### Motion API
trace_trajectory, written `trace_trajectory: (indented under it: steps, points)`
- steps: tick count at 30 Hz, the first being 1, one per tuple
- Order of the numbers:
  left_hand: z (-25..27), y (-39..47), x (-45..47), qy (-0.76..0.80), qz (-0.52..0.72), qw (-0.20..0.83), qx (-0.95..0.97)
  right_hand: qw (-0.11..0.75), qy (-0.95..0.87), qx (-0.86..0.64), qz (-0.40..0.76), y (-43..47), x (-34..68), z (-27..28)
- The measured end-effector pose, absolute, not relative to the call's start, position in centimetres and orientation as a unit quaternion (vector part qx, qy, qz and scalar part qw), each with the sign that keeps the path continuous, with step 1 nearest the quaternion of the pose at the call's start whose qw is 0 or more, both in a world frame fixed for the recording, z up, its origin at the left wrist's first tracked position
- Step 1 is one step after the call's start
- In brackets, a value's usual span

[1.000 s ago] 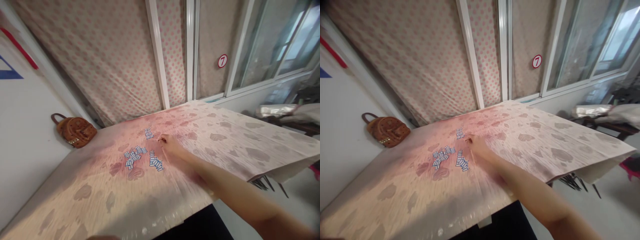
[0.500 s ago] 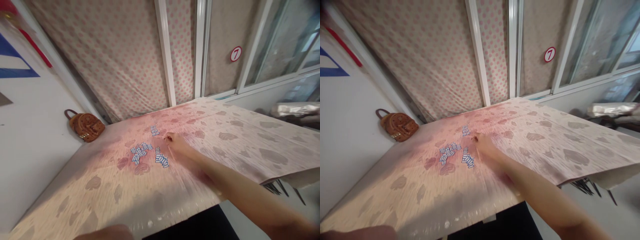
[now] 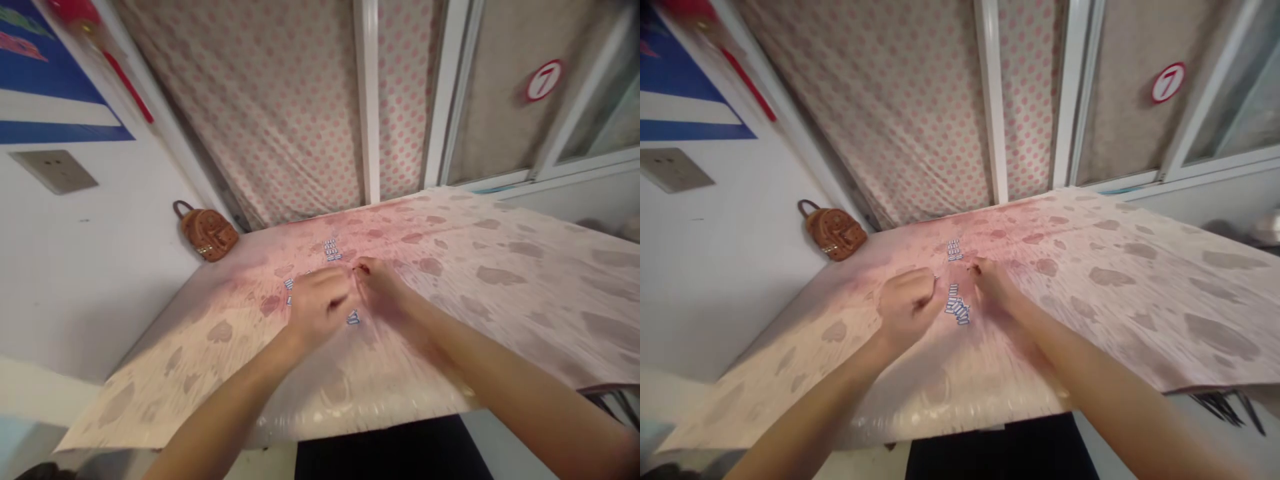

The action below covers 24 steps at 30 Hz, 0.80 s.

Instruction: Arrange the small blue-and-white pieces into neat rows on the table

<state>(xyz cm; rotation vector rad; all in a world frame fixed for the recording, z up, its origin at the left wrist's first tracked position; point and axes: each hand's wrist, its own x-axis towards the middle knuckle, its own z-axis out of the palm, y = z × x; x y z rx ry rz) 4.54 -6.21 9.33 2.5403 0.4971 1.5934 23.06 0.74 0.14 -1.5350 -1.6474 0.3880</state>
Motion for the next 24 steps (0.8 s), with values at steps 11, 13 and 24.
trace_trajectory:
  steps: [11,13,24]
  points:
    - [3.1,4.9,2.8,0.443,0.382,0.082,0.807,0.379,-0.682,-0.61,0.135,0.8,23.4,-0.1]
    - [2.1,6.4,1.6,0.5,0.338,0.062,0.795,0.379,-0.687,-0.606,0.128,0.9,23.4,-0.2]
    - [0.4,9.1,-1.0,0.552,0.196,0.09,0.805,0.374,-0.68,-0.619,0.118,1.0,23.3,-0.1]
